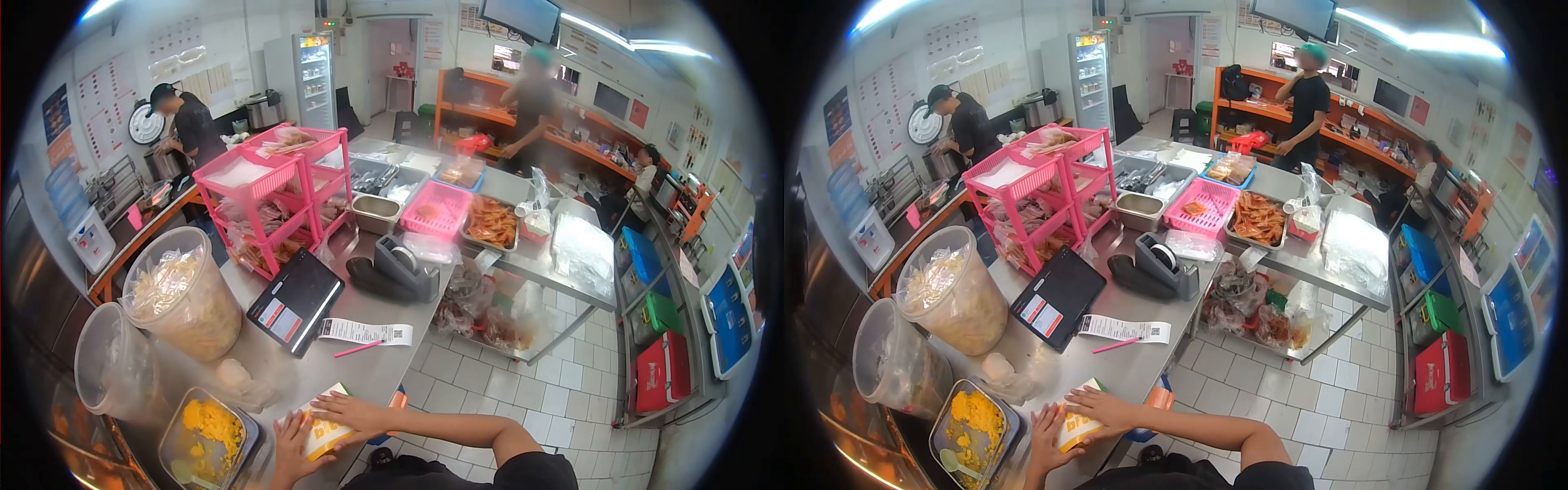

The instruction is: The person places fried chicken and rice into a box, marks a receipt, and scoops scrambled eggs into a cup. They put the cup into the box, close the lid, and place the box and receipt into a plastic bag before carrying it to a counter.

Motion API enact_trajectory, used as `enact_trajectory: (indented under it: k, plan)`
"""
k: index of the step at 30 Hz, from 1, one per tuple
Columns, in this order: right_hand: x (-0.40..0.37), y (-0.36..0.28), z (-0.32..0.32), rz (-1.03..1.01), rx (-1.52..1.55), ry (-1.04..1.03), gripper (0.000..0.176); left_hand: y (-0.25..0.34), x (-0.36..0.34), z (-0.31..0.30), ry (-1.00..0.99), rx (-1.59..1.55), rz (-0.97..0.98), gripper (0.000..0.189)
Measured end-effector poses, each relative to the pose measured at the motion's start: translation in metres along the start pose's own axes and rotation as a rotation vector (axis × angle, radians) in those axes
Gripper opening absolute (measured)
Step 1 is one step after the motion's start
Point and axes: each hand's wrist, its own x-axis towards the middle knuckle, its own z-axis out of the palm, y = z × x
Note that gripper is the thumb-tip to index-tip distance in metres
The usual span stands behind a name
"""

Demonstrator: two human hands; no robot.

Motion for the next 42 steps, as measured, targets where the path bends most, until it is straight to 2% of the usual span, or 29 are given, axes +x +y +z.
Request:
enact_trajectory:
  k: [5,11,17,21,23,25,26,27,28,29,30,31,33,35,37,39,42]
  plan:
    - [-0.003,-0.001,0.003,-0.057,-0.07,0.015,0.067,0.006,-0.003,-0.005,-0.044,0.018,-0.047,0.08]
    - [-0.005,0.003,0.01,-0.092,-0.07,0.044,0.067,0.003,-0.006,-0.002,-0.035,-0.038,-0.037,0.077]
    - [-0.006,0.005,0.011,-0.109,-0.069,0.06,0.067,-0.006,-0.01,0.013,0.088,-0.112,-0.022,0.073]
    - [-0.007,0.005,0.008,-0.126,-0.1,0.051,0.068,-0.009,-0.011,0.018,0.114,-0.112,-0.027,0.075]
    - [-0.007,0.0,0.002,-0.13,-0.107,0.017,0.067,-0.015,-0.011,0.017,0.109,-0.062,0.061,0.083]
    - [-0.004,-0.005,-0.001,-0.064,-0.125,-0.012,0.065,-0.009,-0.013,0.01,0.121,-0.085,0.024,0.08]
    - [-0.004,-0.009,-0.003,-0.022,-0.148,-0.054,0.064,-0.007,-0.012,0.006,0.063,-0.058,0.025,0.077]
    - [0.0,-0.008,-0.006,-0.062,-0.153,-0.073,0.064,-0.005,-0.011,0.001,0.009,-0.031,0.025,0.074]
    - [0.003,-0.007,-0.007,0.007,-0.141,-0.134,0.063,-0.001,-0.009,-0.004,0.018,-0.024,0.035,0.063]
    - [0.005,-0.007,-0.006,0.085,-0.129,-0.194,0.062,0.003,-0.007,-0.005,0.047,-0.019,0.013,0.063]
    - [0.007,-0.002,-0.002,0.096,-0.1,-0.159,0.06,0.007,-0.005,-0.005,0.065,-0.071,0.03,0.059]
    - [0.007,0.001,0.001,0.077,-0.107,-0.175,0.06,0.011,-0.001,-0.005,0.08,-0.124,0.052,0.055]
    - [0.008,0.002,0.005,0.099,-0.116,-0.043,0.062,0.016,0.002,-0.008,0.122,-0.084,0.097,0.051]
    - [0.004,0.002,0.011,0.064,-0.175,-0.052,0.065,0.013,0.005,-0.008,0.002,0.046,0.128,0.055]
    - [0.003,0.004,0.011,0.023,-0.259,-0.052,0.067,0.011,0.001,-0.006,0.067,0.017,0.168,0.058]
    - [0.002,0.0,0.01,-0.02,-0.271,-0.022,0.071,0.013,0.001,-0.007,-0.05,0.141,0.154,0.056]
    - [0.0,-0.003,0.008,-0.011,-0.27,-0.048,0.075,0.02,0.01,-0.013,-0.035,0.127,0.156,0.054]
